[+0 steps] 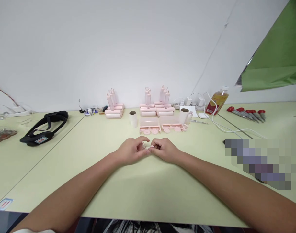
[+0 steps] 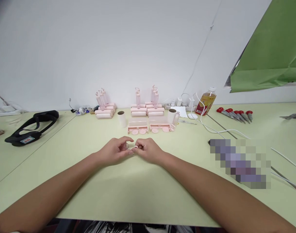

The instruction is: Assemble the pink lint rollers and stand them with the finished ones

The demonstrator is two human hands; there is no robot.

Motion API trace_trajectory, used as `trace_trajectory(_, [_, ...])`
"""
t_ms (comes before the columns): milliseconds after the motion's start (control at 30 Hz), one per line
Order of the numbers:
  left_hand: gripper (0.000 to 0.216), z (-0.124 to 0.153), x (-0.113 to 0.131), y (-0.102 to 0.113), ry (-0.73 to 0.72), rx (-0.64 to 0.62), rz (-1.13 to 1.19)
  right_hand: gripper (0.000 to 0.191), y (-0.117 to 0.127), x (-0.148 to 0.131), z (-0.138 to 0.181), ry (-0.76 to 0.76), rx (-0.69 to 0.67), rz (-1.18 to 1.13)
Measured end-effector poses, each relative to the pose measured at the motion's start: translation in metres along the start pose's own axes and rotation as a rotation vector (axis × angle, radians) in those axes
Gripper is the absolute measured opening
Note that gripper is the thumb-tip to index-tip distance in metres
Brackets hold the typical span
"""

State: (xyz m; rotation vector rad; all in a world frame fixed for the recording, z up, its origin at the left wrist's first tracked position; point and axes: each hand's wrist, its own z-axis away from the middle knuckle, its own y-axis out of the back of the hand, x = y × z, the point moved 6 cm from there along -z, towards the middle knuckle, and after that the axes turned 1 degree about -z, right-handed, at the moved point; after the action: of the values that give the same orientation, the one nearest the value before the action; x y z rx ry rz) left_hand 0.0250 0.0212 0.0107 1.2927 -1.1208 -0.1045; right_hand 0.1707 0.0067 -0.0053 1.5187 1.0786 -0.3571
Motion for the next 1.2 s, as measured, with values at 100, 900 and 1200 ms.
trace_trajectory(100, [0.025, 0.001, 0.013, -0.008, -0.094, -0.064, -0.040, 0.021, -0.004, -0.005, 0.001, -0.005, -0.020, -0.058])
trace_trajectory(900, [0.012, -0.064, -0.070, 0.052, 0.368, 0.199, -0.308, 0.016, -0.010, 0.002, 0.000, -0.077, -0.074, -0.111])
trace_trajectory(1200, [0.019, -0.063, -0.066, 0.046, 0.361, 0.144, -0.225, 0.016, -0.011, 0.003, 0.001, -0.069, -0.082, -0.123])
